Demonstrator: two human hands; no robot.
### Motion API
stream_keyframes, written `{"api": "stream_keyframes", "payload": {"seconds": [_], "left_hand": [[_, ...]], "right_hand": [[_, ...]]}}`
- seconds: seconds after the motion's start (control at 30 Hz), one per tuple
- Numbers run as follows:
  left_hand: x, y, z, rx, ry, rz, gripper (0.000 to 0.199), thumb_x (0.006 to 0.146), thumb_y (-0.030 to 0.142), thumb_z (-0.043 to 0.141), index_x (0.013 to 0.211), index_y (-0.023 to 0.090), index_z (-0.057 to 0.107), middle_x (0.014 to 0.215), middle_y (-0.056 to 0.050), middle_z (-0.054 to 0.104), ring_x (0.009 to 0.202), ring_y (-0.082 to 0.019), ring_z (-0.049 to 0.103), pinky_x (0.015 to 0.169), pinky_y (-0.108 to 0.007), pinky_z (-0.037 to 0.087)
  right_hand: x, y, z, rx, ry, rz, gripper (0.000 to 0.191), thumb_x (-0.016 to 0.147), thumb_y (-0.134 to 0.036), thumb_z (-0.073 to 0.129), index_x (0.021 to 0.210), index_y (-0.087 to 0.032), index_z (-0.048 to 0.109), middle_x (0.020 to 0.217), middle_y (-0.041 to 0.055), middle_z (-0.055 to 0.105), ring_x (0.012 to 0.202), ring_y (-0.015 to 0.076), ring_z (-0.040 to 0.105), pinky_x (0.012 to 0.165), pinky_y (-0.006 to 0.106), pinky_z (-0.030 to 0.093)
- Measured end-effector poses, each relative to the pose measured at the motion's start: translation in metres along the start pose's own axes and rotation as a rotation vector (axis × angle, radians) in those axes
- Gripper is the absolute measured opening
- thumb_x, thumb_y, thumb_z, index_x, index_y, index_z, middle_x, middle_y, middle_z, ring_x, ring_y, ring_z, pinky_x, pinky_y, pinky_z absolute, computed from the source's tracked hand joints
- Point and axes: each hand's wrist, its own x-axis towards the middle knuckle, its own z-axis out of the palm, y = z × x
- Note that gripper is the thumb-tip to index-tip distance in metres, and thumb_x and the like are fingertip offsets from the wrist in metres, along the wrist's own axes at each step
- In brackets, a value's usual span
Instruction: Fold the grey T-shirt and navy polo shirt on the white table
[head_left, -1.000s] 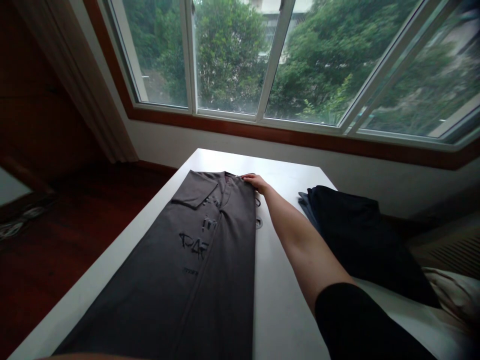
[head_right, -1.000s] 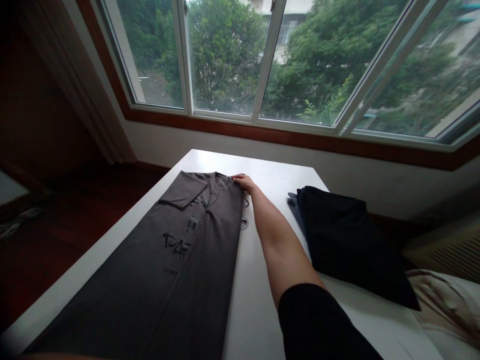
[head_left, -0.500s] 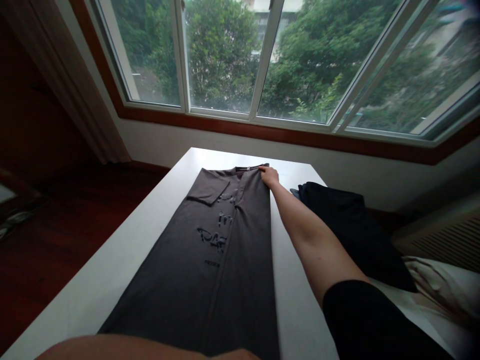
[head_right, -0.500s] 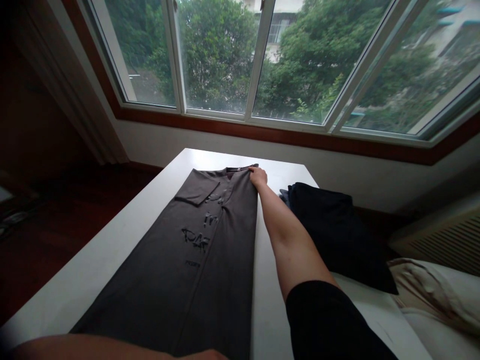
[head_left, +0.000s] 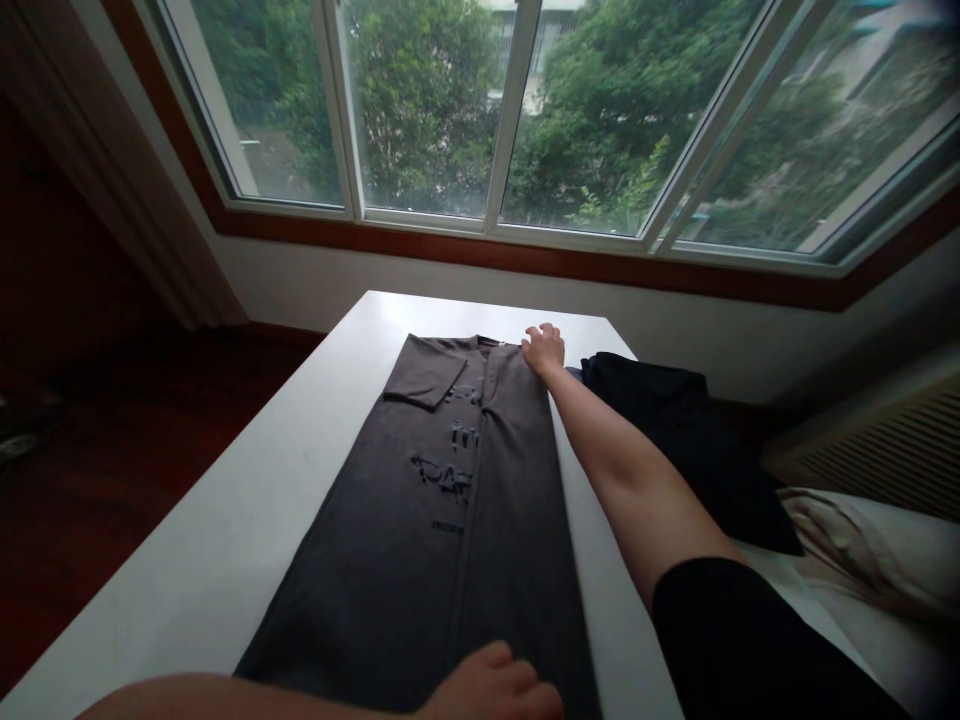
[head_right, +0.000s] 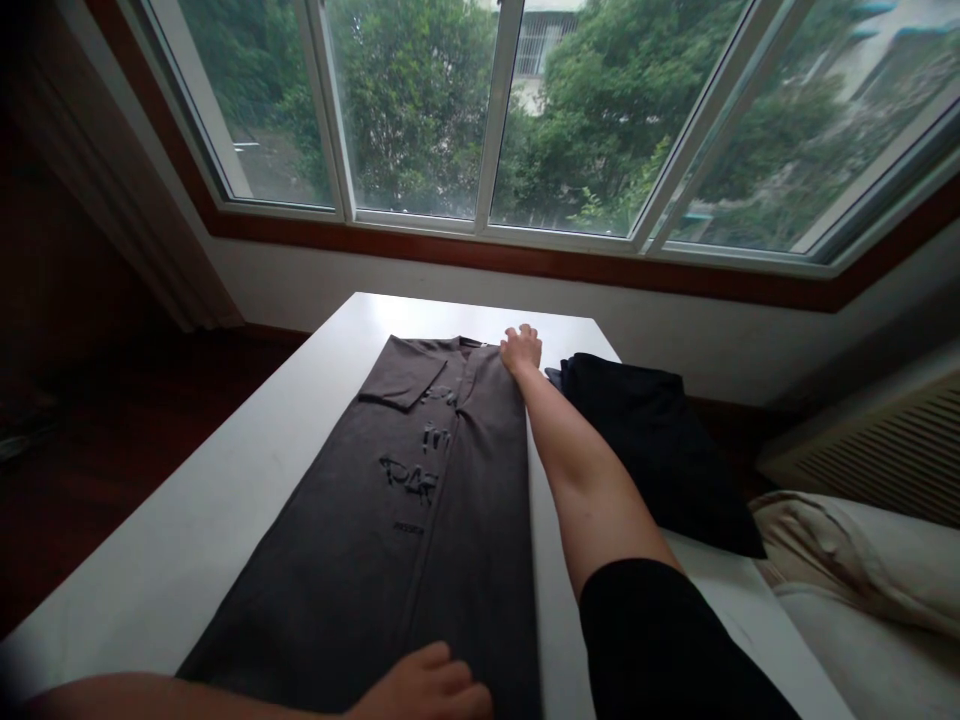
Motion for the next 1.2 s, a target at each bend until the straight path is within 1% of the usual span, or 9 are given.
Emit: {"api": "stream_keyframes", "payload": {"seconds": [0.07,0.13,0.2,0.27,0.4,0.57,0.73,1.0,1.2], "left_hand": [[-0.02,-0.015,-0.022,0.124,0.041,-0.123,0.023,0.102,0.042,0.057,0.097,0.02,0.064,0.09,-0.006,0.07,0.083,-0.023,0.065,0.072,-0.032,0.044],[-0.042,-0.027,-0.046,0.194,0.077,-0.299,0.03,0.1,0.047,0.059,0.098,0.018,0.065,0.096,-0.01,0.07,0.09,-0.027,0.067,0.082,-0.038,0.047],[-0.06,-0.035,-0.063,0.158,0.055,-0.448,0.032,0.098,0.048,0.061,0.098,0.016,0.067,0.098,-0.011,0.071,0.093,-0.028,0.068,0.089,-0.042,0.048],[-0.072,-0.038,-0.069,0.078,-0.009,-0.518,0.03,0.096,0.046,0.062,0.097,0.017,0.069,0.096,-0.009,0.073,0.09,-0.027,0.07,0.088,-0.041,0.05],[-0.079,-0.036,-0.055,-0.047,-0.069,-0.53,0.021,0.092,0.039,0.065,0.093,0.018,0.068,0.096,-0.007,0.075,0.088,-0.026,0.072,0.084,-0.038,0.052],[-0.08,-0.035,-0.03,-0.18,0.007,-0.571,0.02,0.09,0.041,0.068,0.095,0.022,0.067,0.098,-0.004,0.076,0.098,-0.027,0.071,0.101,-0.047,0.046],[-0.086,-0.032,-0.025,-0.218,0.022,-0.555,0.01,0.09,0.032,0.065,0.091,0.022,0.066,0.094,-0.002,0.076,0.094,-0.024,0.071,0.102,-0.045,0.044],[-0.087,-0.029,-0.038,-0.163,-0.082,-0.565,0.01,0.089,0.031,0.063,0.09,0.021,0.065,0.096,-0.005,0.078,0.096,-0.026,0.074,0.103,-0.048,0.044],[-0.076,-0.03,-0.032,-0.073,-0.21,-0.432,0.01,0.087,0.029,0.064,0.085,0.019,0.064,0.089,-0.006,0.078,0.086,-0.027,0.076,0.097,-0.047,0.049]], "right_hand": [[0.004,-0.013,0.001,0.022,-0.065,-0.018,0.035,0.102,-0.04,0.053,0.125,-0.019,0.07,0.135,0.0189,0.059,0.131,0.0321,0.05,0.11,0.043,0.04],[0.008,-0.026,0.005,0.049,-0.152,-0.004,0.038,0.101,-0.047,0.057,0.124,-0.02,0.07,0.124,0.0172,0.065,0.121,0.0302,0.059,0.104,0.041,0.045],[0.012,-0.037,0.013,0.069,-0.201,0.012,0.045,0.098,-0.051,0.062,0.131,-0.021,0.066,0.123,0.0158,0.068,0.116,0.029,0.063,0.101,0.038,0.047],[0.015,-0.043,0.022,0.089,-0.249,0.031,0.052,0.093,-0.048,0.067,0.136,-0.019,0.062,0.125,0.0163,0.068,0.116,0.0288,0.064,0.099,0.036,0.048],[0.021,-0.042,0.038,0.105,-0.304,0.07,0.041,0.088,-0.036,0.072,0.121,-0.013,0.07,0.118,0.0184,0.07,0.111,0.0288,0.066,0.095,0.033,0.05],[0.032,-0.035,0.05,0.122,-0.318,0.097,0.027,0.086,-0.027,0.069,0.11,-0.015,0.073,0.101,0.0134,0.074,0.099,0.0258,0.069,0.089,0.031,0.05],[0.033,-0.034,0.05,0.137,-0.277,0.121,0.025,0.091,-0.029,0.064,0.111,-0.016,0.069,0.086,0.0094,0.073,0.092,0.024,0.068,0.087,0.03,0.05],[0.02,-0.037,0.045,0.154,-0.154,0.183,0.026,0.097,-0.034,0.057,0.117,-0.018,0.061,0.103,0.0103,0.071,0.1,0.0219,0.063,0.093,0.03,0.046],[0.016,-0.036,0.036,0.154,-0.097,0.215,0.03,0.099,-0.034,0.053,0.123,-0.017,0.057,0.119,0.0156,0.067,0.108,0.0236,0.061,0.096,0.032,0.044]]}}
